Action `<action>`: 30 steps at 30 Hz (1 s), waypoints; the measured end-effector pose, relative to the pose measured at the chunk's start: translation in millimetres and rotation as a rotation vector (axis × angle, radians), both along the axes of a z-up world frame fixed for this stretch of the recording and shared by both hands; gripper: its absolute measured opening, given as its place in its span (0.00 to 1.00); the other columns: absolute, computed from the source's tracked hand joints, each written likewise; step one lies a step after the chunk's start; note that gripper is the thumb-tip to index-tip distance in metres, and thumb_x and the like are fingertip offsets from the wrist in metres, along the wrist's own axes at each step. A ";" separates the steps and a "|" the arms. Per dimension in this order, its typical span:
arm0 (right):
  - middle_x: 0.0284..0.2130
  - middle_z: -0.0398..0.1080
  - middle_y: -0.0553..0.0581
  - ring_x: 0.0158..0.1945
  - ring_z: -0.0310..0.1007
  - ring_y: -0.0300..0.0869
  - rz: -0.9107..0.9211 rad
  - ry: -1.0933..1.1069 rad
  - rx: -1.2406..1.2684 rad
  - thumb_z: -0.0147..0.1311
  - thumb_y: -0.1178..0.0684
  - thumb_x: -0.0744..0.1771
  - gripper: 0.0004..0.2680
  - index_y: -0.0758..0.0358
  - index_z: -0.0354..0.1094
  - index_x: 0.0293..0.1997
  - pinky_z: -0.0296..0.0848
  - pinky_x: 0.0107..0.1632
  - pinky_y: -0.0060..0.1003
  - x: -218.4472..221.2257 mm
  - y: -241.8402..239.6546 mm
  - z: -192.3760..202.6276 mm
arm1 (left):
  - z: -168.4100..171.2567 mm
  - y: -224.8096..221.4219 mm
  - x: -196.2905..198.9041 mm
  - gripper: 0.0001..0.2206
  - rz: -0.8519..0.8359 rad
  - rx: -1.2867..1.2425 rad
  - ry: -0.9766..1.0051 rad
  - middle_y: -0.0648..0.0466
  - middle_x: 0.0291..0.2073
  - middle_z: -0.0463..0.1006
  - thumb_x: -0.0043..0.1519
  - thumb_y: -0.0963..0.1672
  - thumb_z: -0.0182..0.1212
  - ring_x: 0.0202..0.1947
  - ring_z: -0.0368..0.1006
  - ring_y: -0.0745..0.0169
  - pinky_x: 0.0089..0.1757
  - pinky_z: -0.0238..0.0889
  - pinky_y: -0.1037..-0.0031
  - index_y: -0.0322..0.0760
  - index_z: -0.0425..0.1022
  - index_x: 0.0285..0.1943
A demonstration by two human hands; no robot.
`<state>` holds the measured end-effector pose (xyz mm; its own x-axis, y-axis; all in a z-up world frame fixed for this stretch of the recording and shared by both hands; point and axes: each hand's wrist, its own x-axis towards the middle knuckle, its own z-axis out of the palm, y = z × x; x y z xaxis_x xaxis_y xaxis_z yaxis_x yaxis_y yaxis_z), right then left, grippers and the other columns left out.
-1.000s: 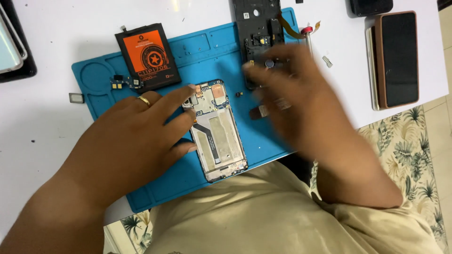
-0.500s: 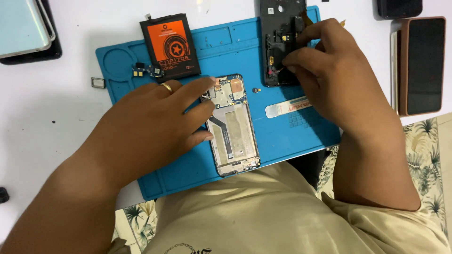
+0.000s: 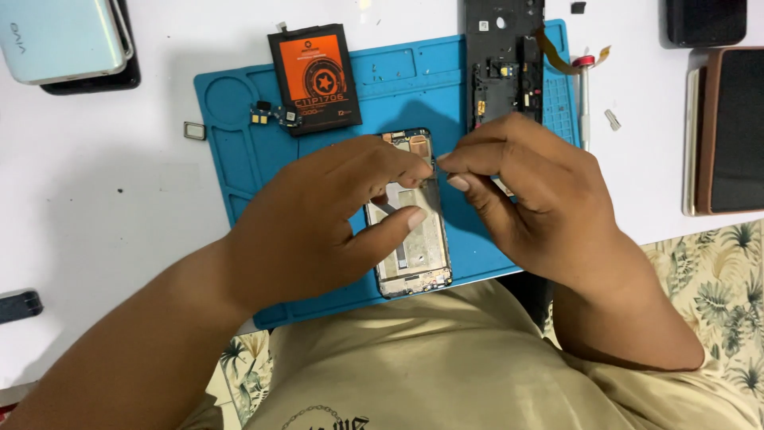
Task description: Reassembling a mobile phone by installing the motherboard, connecting ribbon cables, and placing the battery.
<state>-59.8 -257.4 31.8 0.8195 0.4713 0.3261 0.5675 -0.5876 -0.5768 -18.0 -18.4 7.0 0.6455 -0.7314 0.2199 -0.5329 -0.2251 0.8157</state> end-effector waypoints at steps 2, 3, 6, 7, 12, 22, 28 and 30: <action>0.40 0.69 0.69 0.41 0.73 0.53 -0.006 0.009 0.018 0.52 0.65 0.71 0.04 0.74 0.69 0.49 0.71 0.44 0.41 -1.3 1.7 -2.8 | -1.3 -0.2 -0.7 0.13 0.035 0.017 0.033 0.51 0.47 0.78 0.66 0.46 0.60 0.35 0.77 0.56 0.33 0.69 0.67 0.40 0.71 0.57; 0.40 0.70 0.68 0.41 0.74 0.53 -0.016 0.018 0.032 0.52 0.65 0.71 0.04 0.73 0.70 0.49 0.72 0.44 0.41 -2.3 2.0 -4.0 | -2.3 -1.0 -1.0 0.14 0.065 0.030 0.067 0.51 0.48 0.79 0.66 0.48 0.60 0.35 0.77 0.57 0.31 0.69 0.68 0.39 0.72 0.58; 0.40 0.72 0.65 0.39 0.75 0.49 -0.037 0.007 0.068 0.57 0.65 0.70 0.02 0.71 0.71 0.45 0.72 0.41 0.37 -7.0 8.6 -7.9 | -2.0 -2.2 -1.9 0.08 0.113 0.035 0.075 0.55 0.43 0.79 0.66 0.45 0.62 0.33 0.77 0.62 0.26 0.65 0.72 0.43 0.73 0.51; 0.40 0.72 0.65 0.39 0.75 0.49 -0.047 0.005 0.062 0.57 0.65 0.70 0.02 0.71 0.71 0.45 0.72 0.41 0.37 -9.6 11.1 -9.3 | -0.7 -2.9 -0.2 0.08 0.102 0.028 0.074 0.55 0.43 0.79 0.66 0.45 0.62 0.33 0.77 0.62 0.26 0.65 0.72 0.43 0.73 0.51; 0.38 0.73 0.68 0.37 0.76 0.51 -0.130 -0.082 0.208 0.53 0.63 0.69 0.03 0.73 0.69 0.45 0.76 0.42 0.40 -21.3 24.7 -22.6 | 0.5 -2.7 5.2 0.05 0.073 0.041 0.036 0.55 0.37 0.81 0.67 0.42 0.57 0.37 0.77 0.59 0.36 0.66 0.68 0.40 0.79 0.46; 0.35 0.71 0.58 0.39 0.72 0.46 -0.258 0.190 0.516 0.53 0.63 0.69 0.02 0.66 0.69 0.46 0.72 0.45 0.38 -31.3 23.8 -36.3 | -3.9 3.9 1.0 0.18 0.064 0.000 0.042 0.62 0.40 0.87 0.63 0.41 0.66 0.45 0.84 0.65 0.42 0.74 0.71 0.52 0.75 0.61; 0.34 0.72 0.59 0.37 0.74 0.46 -0.190 0.164 0.460 0.55 0.61 0.69 0.03 0.67 0.69 0.46 0.74 0.44 0.37 -29.4 26.4 -28.5 | -3.7 5.0 1.6 0.16 0.048 -0.064 0.145 0.58 0.44 0.87 0.66 0.41 0.60 0.47 0.86 0.63 0.42 0.79 0.73 0.48 0.74 0.63; 0.33 0.73 0.60 0.36 0.74 0.45 -0.199 0.161 0.401 0.57 0.62 0.68 0.03 0.68 0.70 0.45 0.73 0.41 0.37 -28.3 26.2 -27.0 | -6.2 4.3 1.7 0.21 0.035 -0.027 0.081 0.60 0.43 0.87 0.64 0.41 0.63 0.48 0.85 0.63 0.48 0.78 0.71 0.46 0.69 0.68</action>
